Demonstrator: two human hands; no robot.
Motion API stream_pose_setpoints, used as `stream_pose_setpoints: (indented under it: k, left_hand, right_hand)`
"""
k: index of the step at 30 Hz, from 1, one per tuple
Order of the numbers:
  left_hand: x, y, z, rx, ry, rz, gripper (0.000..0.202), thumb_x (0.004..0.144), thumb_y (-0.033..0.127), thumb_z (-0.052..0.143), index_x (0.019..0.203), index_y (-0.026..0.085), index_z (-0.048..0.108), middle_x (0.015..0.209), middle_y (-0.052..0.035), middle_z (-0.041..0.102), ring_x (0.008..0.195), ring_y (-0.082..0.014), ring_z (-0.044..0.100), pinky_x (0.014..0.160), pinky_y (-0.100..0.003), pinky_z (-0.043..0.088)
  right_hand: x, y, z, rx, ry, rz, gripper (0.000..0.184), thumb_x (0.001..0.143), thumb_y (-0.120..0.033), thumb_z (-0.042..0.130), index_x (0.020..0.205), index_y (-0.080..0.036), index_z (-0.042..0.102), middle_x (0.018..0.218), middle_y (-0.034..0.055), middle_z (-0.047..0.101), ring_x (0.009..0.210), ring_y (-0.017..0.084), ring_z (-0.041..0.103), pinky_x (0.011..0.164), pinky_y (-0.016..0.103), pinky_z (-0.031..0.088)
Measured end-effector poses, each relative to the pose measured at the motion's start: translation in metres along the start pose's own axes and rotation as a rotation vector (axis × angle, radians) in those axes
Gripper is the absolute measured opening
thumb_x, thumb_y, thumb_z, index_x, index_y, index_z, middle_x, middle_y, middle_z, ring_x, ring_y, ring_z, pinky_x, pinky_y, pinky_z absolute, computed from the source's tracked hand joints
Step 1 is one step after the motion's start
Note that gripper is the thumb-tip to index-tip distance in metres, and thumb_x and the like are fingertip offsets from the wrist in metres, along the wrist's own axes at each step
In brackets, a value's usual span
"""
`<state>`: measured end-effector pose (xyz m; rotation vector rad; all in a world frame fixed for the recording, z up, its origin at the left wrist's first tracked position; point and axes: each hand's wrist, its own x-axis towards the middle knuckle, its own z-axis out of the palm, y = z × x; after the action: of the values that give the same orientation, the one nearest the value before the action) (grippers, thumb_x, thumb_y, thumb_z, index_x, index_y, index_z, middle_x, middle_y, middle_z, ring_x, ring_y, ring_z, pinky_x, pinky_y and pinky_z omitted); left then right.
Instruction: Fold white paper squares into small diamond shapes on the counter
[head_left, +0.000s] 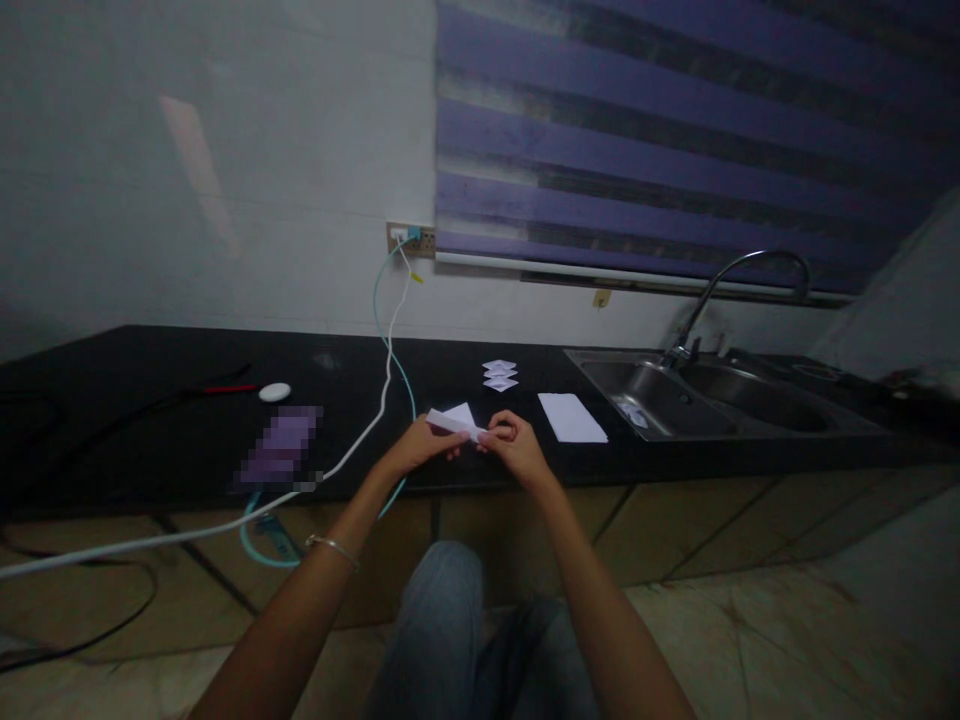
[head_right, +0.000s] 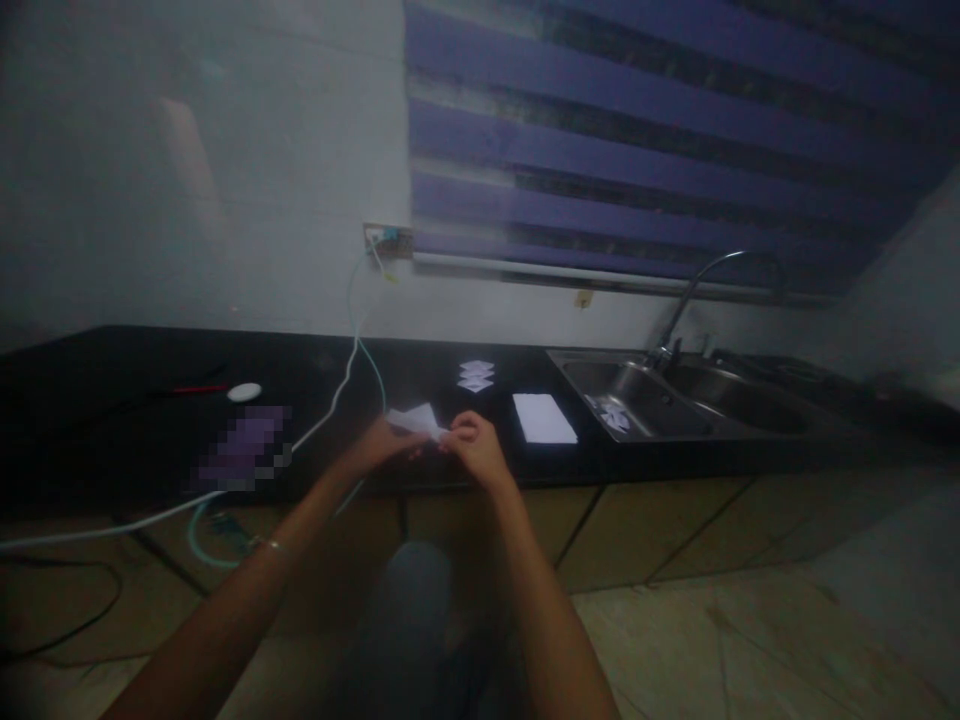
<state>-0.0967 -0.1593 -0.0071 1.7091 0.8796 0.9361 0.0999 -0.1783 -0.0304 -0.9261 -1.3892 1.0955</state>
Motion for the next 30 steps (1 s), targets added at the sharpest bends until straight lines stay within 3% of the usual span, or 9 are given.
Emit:
stream_pose_setpoints:
  k: [12, 19, 30]
  left_hand:
    - [-0.001, 0.001, -0.003, 0.054, 0.025, 0.032, 0.035, 0.075, 0.044, 0.068, 0.06, 0.012, 0.067, 0.055, -0.0042, 0.064, 0.05, -0.0127, 0.057, 0.051, -0.021, 0.043]
    - [-0.005, 0.008, -0.004, 0.079, -0.017, 0.053, 0.039, 0.077, 0.045, 0.064, 0.055, 0.013, 0.066, 0.054, -0.0042, 0.064, 0.051, -0.0129, 0.058, 0.055, -0.022, 0.043]
    - [-0.004, 0.007, -0.004, 0.086, -0.027, 0.072, 0.039, 0.079, 0.045, 0.063, 0.056, 0.013, 0.066, 0.056, -0.0046, 0.064, 0.053, -0.0135, 0.058, 0.057, -0.022, 0.044]
  right_hand:
    - [0.0, -0.002, 0.006, -0.07, 0.088, -0.089, 0.025, 0.066, -0.033, 0.075, 0.077, -0.019, 0.056, 0.071, 0.0009, 0.066, 0.067, 0.017, 0.064, 0.063, 0.026, 0.048]
    - [-0.002, -0.007, 0.008, -0.15, 0.171, -0.13, 0.019, 0.067, -0.033, 0.073, 0.073, -0.018, 0.062, 0.073, 0.0028, 0.067, 0.072, 0.019, 0.064, 0.068, 0.029, 0.049]
    - [-0.006, -0.015, 0.01, -0.259, 0.136, -0.129, 0.022, 0.072, -0.035, 0.069, 0.086, -0.019, 0.075, 0.088, 0.0074, 0.074, 0.085, 0.025, 0.068, 0.081, 0.037, 0.05]
